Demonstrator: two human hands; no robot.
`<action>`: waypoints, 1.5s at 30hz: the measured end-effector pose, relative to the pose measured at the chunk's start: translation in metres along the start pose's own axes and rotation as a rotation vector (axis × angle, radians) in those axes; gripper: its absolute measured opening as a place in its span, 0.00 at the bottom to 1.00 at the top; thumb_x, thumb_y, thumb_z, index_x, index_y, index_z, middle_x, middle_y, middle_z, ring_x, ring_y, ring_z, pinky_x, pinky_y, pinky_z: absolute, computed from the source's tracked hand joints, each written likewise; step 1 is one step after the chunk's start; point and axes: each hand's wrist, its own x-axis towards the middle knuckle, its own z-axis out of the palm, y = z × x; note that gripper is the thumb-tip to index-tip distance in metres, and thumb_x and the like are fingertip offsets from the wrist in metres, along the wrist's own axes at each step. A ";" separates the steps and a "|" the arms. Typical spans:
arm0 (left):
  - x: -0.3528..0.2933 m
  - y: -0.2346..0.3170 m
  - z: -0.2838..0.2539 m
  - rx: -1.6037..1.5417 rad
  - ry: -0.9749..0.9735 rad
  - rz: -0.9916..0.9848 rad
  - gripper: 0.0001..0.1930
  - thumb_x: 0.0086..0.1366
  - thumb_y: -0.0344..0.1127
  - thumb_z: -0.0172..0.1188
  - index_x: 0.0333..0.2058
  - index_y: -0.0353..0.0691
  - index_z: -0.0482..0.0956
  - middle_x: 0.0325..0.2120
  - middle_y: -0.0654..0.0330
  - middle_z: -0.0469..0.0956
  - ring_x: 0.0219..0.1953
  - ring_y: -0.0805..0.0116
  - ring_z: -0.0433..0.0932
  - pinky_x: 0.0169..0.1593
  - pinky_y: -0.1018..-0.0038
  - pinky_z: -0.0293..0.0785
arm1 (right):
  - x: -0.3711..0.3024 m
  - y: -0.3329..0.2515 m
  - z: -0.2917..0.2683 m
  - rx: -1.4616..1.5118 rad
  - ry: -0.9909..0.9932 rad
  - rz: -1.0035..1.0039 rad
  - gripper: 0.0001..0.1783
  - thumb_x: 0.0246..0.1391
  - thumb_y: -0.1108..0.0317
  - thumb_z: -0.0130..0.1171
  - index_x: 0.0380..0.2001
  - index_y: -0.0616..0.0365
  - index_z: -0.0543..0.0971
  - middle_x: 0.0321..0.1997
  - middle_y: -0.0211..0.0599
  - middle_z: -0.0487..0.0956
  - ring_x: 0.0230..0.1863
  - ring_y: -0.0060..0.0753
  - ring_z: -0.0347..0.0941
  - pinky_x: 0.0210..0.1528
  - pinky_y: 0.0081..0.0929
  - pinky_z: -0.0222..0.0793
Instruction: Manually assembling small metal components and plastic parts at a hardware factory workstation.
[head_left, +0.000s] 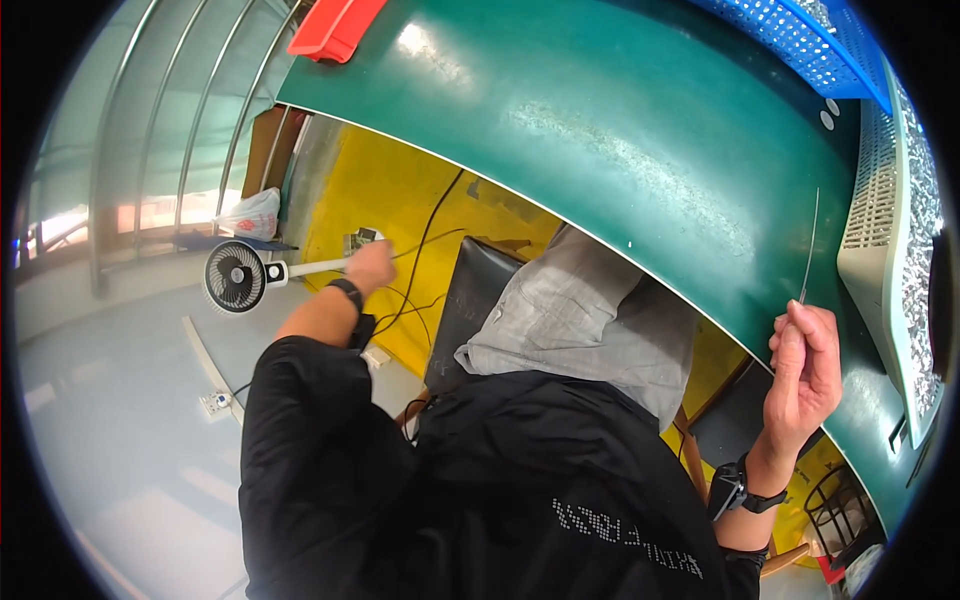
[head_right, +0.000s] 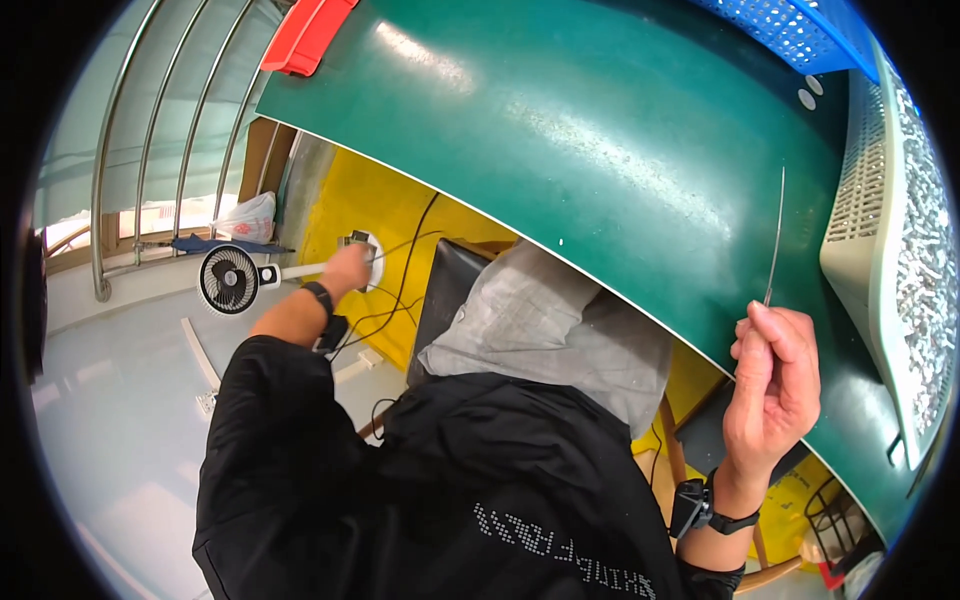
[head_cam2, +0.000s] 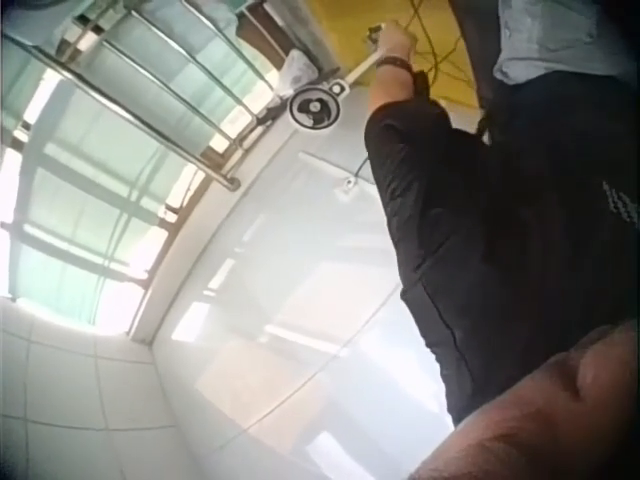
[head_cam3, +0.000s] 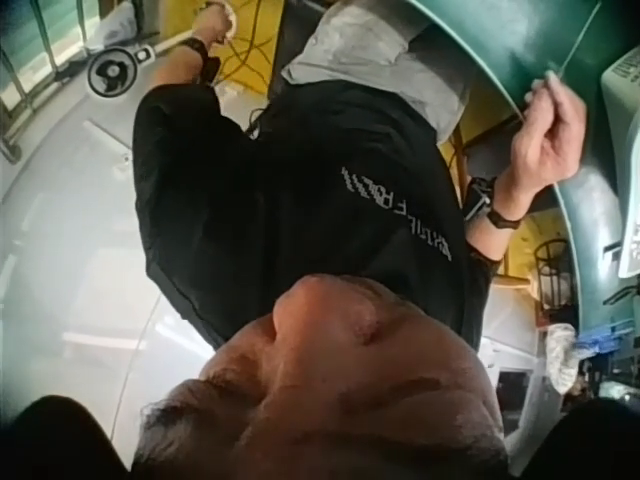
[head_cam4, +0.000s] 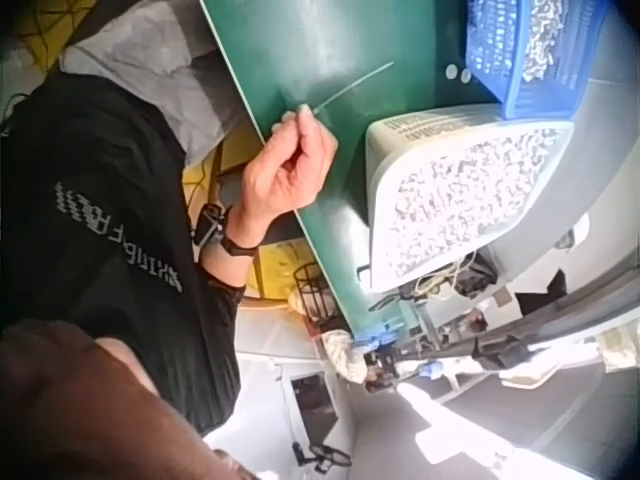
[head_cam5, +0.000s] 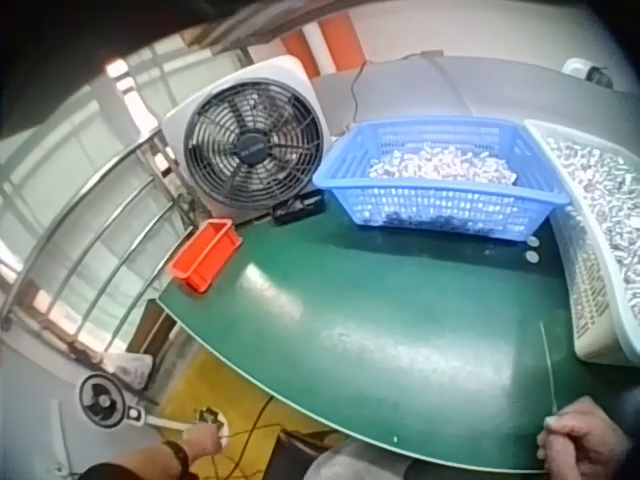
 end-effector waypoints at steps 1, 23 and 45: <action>-0.002 -0.022 -0.012 0.021 -0.041 -0.054 0.23 0.54 0.36 0.63 0.50 0.41 0.76 0.41 0.45 0.81 0.45 0.45 0.80 0.49 0.59 0.77 | 0.000 0.002 0.002 -0.003 0.005 -0.002 0.12 0.63 0.81 0.48 0.47 0.64 0.77 0.40 0.35 0.72 0.33 0.19 0.66 0.31 0.12 0.60; -0.014 -0.136 0.002 -0.537 -0.914 -0.157 0.18 0.70 0.42 0.55 0.52 0.38 0.73 0.45 0.56 0.79 0.45 0.63 0.80 0.42 0.66 0.80 | -0.016 0.019 -0.023 -0.275 0.327 0.285 0.14 0.65 0.73 0.53 0.51 0.63 0.78 0.45 0.31 0.78 0.36 0.13 0.68 0.35 0.09 0.58; -0.115 0.019 0.052 -1.035 -1.234 -0.415 0.28 0.69 0.55 0.53 0.58 0.38 0.69 0.52 0.56 0.76 0.53 0.64 0.75 0.55 0.65 0.73 | -0.007 0.006 -0.007 -0.201 0.261 0.155 0.12 0.62 0.78 0.51 0.47 0.67 0.78 0.44 0.40 0.76 0.36 0.20 0.68 0.33 0.12 0.61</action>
